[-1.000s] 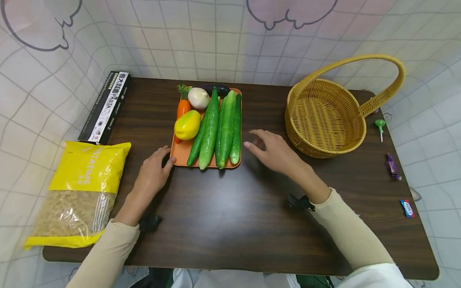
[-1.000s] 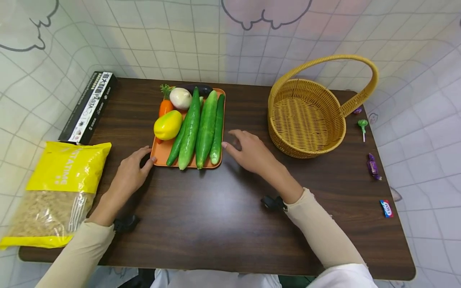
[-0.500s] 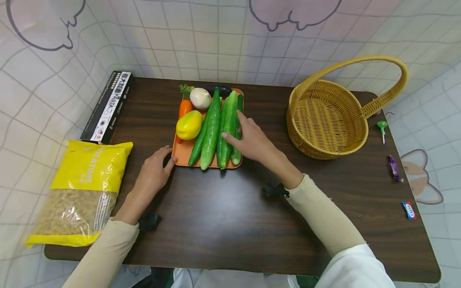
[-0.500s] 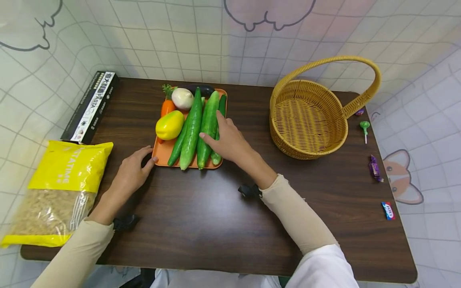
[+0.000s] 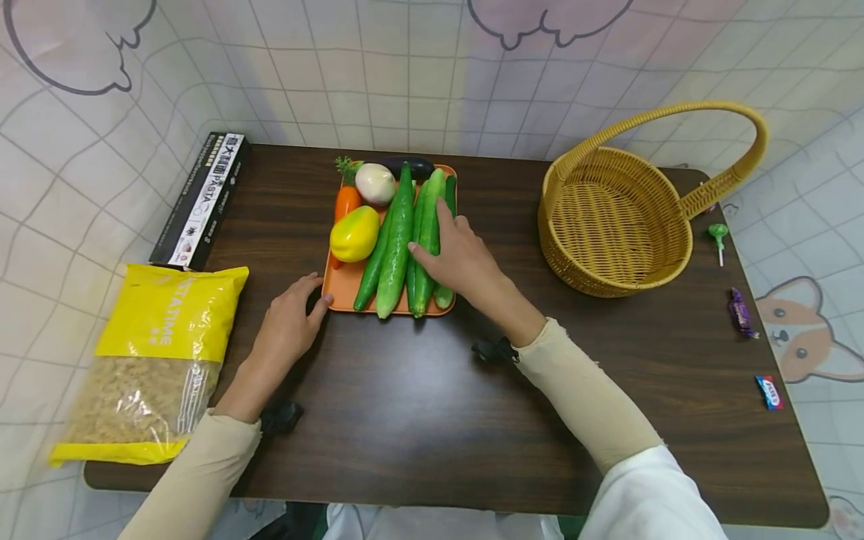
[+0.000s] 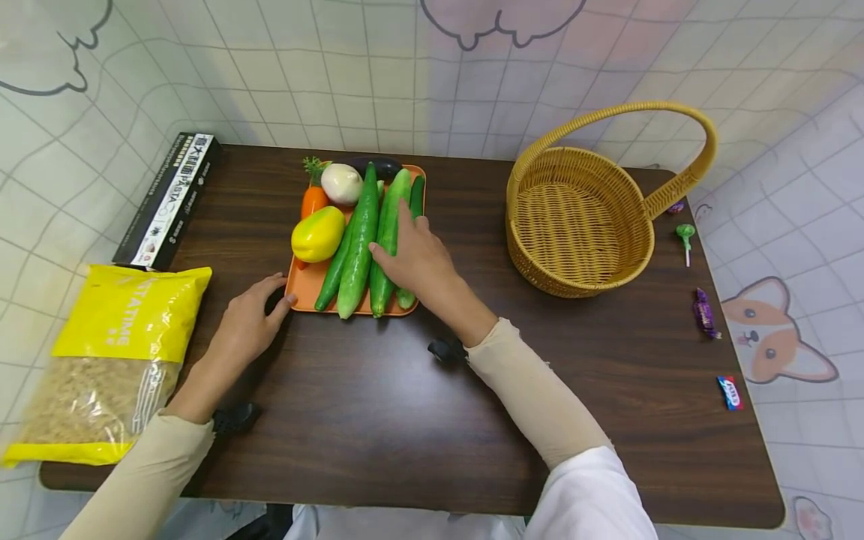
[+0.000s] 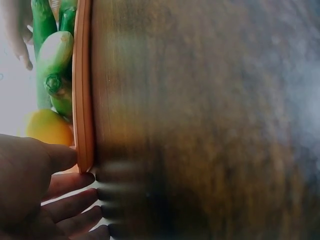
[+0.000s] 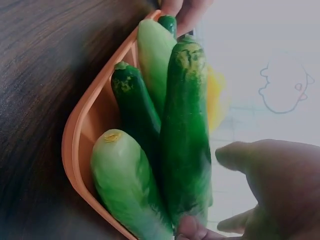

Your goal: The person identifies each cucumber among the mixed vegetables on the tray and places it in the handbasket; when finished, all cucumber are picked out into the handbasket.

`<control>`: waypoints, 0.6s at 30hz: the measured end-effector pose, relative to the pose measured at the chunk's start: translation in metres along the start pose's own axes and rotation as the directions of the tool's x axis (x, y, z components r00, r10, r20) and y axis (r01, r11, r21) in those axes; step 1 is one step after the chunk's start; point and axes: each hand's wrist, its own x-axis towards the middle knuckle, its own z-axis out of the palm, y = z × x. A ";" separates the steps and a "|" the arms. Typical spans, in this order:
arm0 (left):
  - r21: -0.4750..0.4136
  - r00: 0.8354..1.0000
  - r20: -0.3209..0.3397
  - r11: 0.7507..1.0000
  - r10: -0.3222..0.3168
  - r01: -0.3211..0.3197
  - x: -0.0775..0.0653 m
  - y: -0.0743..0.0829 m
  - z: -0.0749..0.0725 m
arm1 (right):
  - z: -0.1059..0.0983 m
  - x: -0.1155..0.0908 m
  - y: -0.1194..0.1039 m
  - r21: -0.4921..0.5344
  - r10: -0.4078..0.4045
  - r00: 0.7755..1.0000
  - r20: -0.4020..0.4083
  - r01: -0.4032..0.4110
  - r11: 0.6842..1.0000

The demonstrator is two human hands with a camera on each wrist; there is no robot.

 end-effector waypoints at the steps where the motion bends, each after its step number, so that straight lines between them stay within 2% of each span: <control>1: -0.001 1.000 0.001 1.000 0.000 0.000 0.000 0.000 0.000 | 0.001 0.000 -0.001 -0.009 0.007 1.000 -0.001 -0.007 1.000; 10: 0.002 1.000 0.003 1.000 0.001 -0.001 -0.001 -0.001 -0.001 | 0.010 0.002 -0.008 -0.053 0.036 0.999 -0.018 -0.036 0.998; 18: 0.010 1.000 -0.004 1.000 0.000 0.000 0.000 -0.001 0.000 | 0.009 0.003 -0.015 -0.106 0.070 0.998 0.007 -0.069 0.992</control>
